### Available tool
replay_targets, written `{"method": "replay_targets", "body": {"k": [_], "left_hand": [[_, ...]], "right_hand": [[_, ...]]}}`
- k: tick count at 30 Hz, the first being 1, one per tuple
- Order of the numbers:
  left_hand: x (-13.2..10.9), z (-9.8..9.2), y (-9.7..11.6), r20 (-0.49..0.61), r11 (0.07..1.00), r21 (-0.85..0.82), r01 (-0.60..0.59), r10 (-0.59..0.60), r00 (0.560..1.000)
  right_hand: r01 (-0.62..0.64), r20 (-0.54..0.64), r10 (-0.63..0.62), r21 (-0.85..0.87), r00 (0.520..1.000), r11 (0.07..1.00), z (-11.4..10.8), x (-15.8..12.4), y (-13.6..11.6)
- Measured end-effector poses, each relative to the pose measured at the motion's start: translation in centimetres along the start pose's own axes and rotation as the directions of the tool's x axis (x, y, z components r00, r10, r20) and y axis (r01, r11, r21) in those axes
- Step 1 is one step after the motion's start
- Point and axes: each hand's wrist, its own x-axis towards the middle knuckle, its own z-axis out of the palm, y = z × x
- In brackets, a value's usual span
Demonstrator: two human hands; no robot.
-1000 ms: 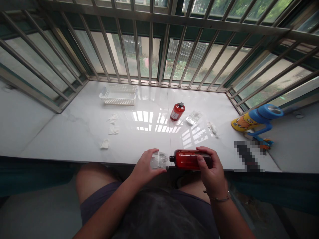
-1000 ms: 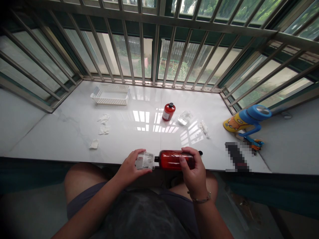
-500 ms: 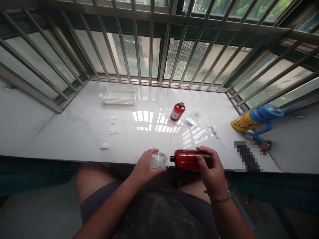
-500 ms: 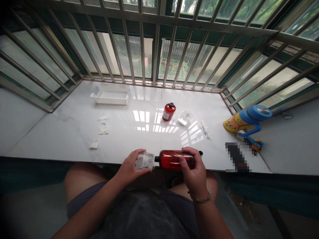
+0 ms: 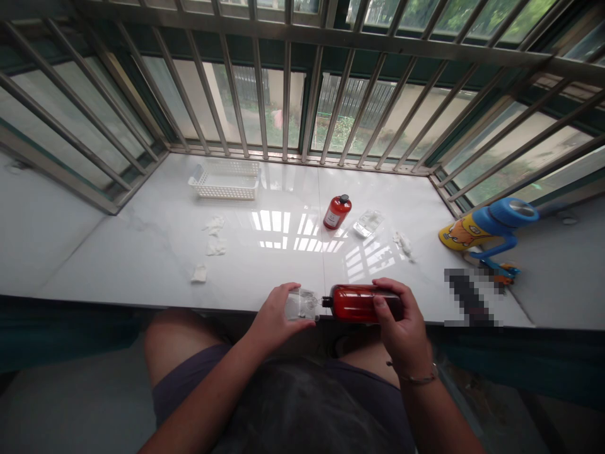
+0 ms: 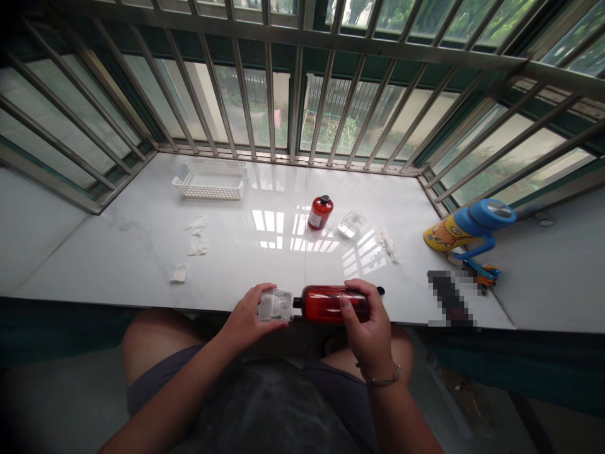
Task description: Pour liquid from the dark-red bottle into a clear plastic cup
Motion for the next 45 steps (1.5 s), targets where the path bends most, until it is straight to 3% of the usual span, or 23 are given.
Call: {"method": "replay_targets", "body": {"k": [45], "left_hand": [[0.26, 0.18, -0.5, 0.023, 0.998, -0.033, 0.059, -0.058, 0.998]], "right_hand": [[0.077, 0.021, -0.076, -0.055, 0.997, 0.995, -0.16, 0.22, -0.39]]}}
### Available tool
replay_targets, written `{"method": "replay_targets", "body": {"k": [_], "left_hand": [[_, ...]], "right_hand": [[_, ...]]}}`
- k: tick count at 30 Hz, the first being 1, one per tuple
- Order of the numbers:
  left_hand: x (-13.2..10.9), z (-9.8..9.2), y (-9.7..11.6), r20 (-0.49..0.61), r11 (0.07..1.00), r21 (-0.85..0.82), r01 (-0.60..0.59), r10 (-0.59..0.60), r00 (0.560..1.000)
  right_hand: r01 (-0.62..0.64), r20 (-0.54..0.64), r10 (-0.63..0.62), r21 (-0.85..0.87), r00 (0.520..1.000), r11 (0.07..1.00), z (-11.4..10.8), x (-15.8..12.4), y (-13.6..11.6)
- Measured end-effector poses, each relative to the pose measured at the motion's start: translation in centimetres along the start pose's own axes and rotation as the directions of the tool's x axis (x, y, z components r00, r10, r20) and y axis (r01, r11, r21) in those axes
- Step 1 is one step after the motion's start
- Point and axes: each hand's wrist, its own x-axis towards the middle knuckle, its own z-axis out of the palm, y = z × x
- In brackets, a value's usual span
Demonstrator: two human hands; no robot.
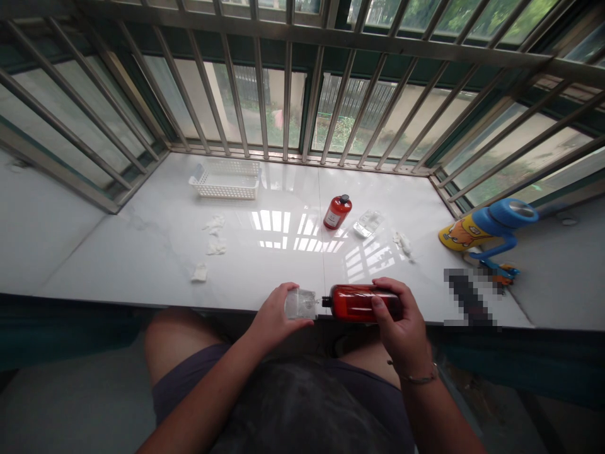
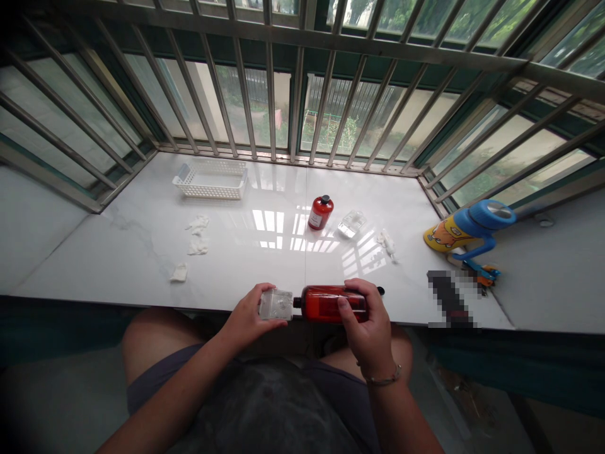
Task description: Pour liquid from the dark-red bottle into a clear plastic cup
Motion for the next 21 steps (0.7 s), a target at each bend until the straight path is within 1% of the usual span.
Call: {"method": "replay_targets", "body": {"k": [10, 21], "left_hand": [[0.0, 0.08, -0.06, 0.003, 1.0, -0.012, 0.006, -0.006, 1.0], [0.0, 0.19, -0.09, -0.026, 0.999, 0.014, -0.049, 0.05, 0.998]], "right_hand": [[0.002, -0.005, -0.002, -0.009, 1.0, 1.0, -0.02, -0.04, -0.2], [0.017, 0.001, -0.017, -0.014, 1.0, 1.0, -0.02, 0.01, -0.11]]}}
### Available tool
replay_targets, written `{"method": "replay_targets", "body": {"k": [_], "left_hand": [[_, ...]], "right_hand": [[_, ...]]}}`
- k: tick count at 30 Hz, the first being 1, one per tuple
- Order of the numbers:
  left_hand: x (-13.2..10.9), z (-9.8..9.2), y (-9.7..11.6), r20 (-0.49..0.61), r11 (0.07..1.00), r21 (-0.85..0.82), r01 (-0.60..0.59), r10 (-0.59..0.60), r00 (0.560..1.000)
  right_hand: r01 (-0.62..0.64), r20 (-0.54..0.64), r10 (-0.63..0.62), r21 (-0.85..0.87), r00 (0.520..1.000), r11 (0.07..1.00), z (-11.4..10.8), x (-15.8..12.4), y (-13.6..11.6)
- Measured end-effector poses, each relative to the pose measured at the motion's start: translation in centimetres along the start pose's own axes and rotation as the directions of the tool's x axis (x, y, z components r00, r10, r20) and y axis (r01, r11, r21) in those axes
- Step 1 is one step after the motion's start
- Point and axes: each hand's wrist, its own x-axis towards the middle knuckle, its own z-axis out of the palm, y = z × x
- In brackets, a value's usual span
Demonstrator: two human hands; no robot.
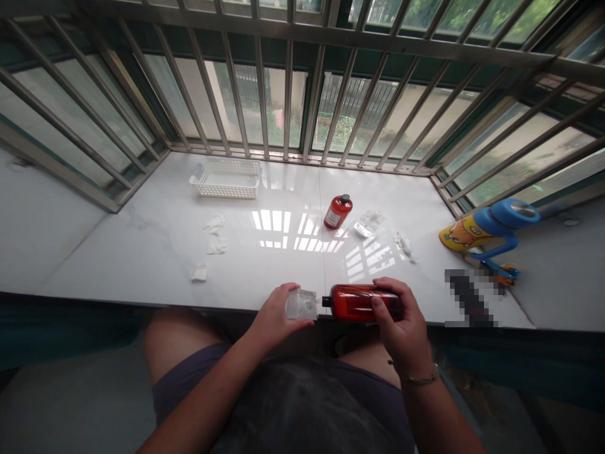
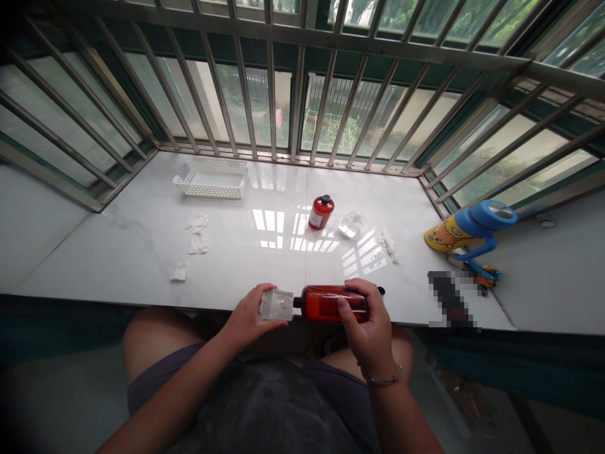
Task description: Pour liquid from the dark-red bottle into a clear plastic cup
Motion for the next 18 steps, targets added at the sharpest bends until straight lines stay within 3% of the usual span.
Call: {"method": "replay_targets", "body": {"k": [18], "left_hand": [[0.04, -0.02, -0.02, -0.007, 1.0, 0.009, -0.021, 0.021, 1.0]], "right_hand": [[0.029, 0.008, -0.029, -0.023, 1.0, 0.999, -0.07, 0.02, -0.18]]}}
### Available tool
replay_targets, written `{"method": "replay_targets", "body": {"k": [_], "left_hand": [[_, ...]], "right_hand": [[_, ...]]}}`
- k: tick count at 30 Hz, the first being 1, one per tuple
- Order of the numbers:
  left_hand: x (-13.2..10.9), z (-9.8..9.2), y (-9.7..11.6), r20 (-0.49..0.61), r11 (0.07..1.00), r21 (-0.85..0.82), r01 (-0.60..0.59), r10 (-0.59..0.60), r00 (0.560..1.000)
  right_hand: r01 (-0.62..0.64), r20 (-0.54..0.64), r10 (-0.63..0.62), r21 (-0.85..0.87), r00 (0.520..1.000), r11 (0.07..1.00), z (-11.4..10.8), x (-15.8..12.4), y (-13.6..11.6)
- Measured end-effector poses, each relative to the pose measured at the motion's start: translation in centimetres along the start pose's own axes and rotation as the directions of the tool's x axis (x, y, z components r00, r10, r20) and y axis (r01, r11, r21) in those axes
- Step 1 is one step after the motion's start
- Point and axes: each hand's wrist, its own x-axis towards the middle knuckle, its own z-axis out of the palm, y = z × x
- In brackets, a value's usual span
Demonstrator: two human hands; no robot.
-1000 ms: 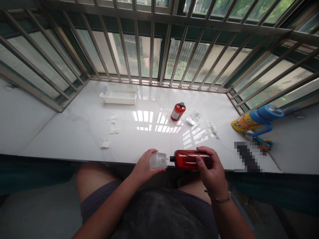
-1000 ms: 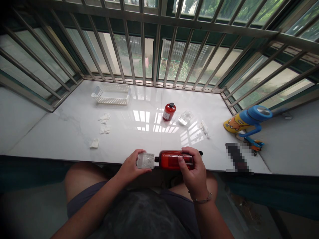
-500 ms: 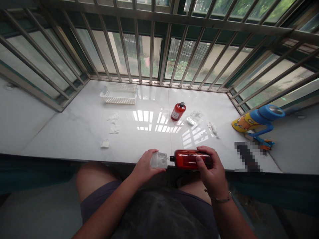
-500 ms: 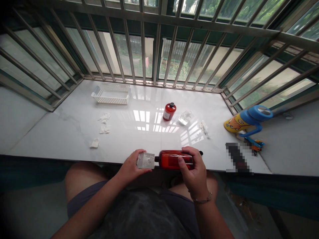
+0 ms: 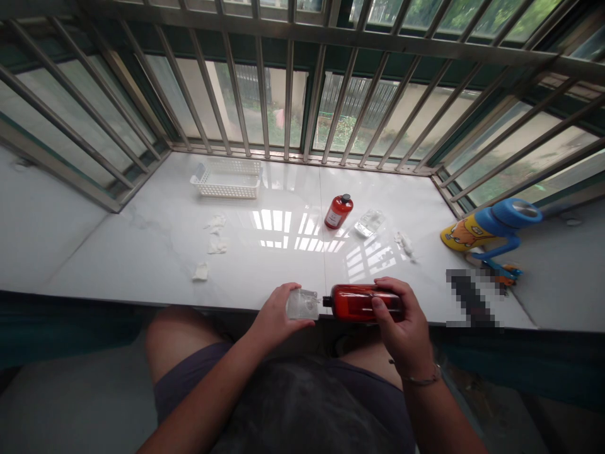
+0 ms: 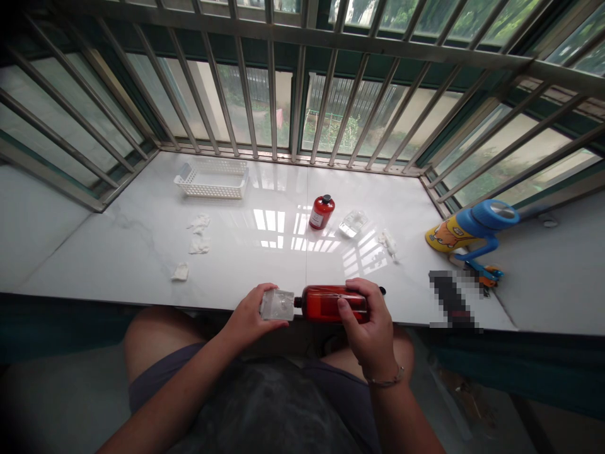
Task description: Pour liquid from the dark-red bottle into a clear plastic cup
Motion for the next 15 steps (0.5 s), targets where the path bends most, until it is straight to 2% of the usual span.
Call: {"method": "replay_targets", "body": {"k": [15], "left_hand": [[-0.02, 0.04, -0.01, 0.006, 1.0, 0.002, 0.003, -0.003, 1.0]], "right_hand": [[0.023, 0.023, -0.023, -0.016, 0.999, 1.0, -0.16, 0.06, -0.27]]}}
